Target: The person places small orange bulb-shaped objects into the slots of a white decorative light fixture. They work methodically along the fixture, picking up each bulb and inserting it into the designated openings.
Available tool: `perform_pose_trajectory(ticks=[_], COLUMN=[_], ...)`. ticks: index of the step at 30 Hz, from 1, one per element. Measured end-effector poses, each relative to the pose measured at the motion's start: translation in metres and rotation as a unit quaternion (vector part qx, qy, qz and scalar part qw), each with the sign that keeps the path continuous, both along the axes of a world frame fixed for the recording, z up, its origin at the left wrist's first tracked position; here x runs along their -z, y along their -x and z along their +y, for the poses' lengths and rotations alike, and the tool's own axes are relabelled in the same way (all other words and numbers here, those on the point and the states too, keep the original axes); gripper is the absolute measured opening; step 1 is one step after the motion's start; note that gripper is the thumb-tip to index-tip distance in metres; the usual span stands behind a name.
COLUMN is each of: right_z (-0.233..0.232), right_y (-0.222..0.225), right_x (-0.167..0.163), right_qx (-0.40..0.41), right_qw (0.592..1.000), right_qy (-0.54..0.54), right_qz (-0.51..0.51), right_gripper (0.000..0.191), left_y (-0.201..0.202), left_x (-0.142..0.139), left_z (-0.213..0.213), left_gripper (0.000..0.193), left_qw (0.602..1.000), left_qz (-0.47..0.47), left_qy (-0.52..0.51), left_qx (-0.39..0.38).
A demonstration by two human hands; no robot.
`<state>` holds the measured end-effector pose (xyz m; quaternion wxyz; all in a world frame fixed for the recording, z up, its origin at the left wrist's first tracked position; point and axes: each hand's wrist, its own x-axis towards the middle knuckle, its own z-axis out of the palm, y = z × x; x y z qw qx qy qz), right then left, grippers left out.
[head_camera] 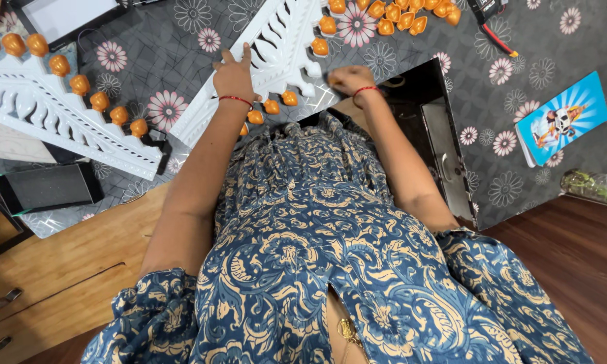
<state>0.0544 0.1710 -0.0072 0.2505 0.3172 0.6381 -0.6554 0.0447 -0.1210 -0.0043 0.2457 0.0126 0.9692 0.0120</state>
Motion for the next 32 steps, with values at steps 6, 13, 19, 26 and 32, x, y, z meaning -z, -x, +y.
perform_pose_trajectory(ticks=[6,13,19,26,32], right_z=[0.032,0.019,-0.029,-0.05,-0.058], right_y=[0.048,0.065,0.039,0.051,0.062], right_x=[-0.03,-0.033,-0.029,-0.031,-0.024], right_qx=[0.163,0.126,-0.254,-0.394,-0.423], right_qw=[0.982,0.948,0.794,0.649,0.6], right_qy=[0.059,-0.166,-0.359,-0.518,-0.602], right_qz=[0.072,0.243,0.419,0.395,0.314], right_gripper=[0.019,0.028,0.036,0.027,0.026], left_y=[0.004,0.004,0.005,0.002,-0.001], left_x=[-0.005,-0.007,-0.008,-0.009,-0.013], left_z=[-0.001,-0.002,-0.001,0.0,0.006], left_gripper=[0.14,0.141,0.139,0.14,0.139], left_qw=[1.0,1.0,1.0,1.0,1.0], left_qz=[-0.014,-0.012,-0.01,-0.001,-0.015], left_qy=[0.005,0.006,0.006,0.007,0.006], left_qx=[0.002,0.0,-0.001,-0.002,0.0])
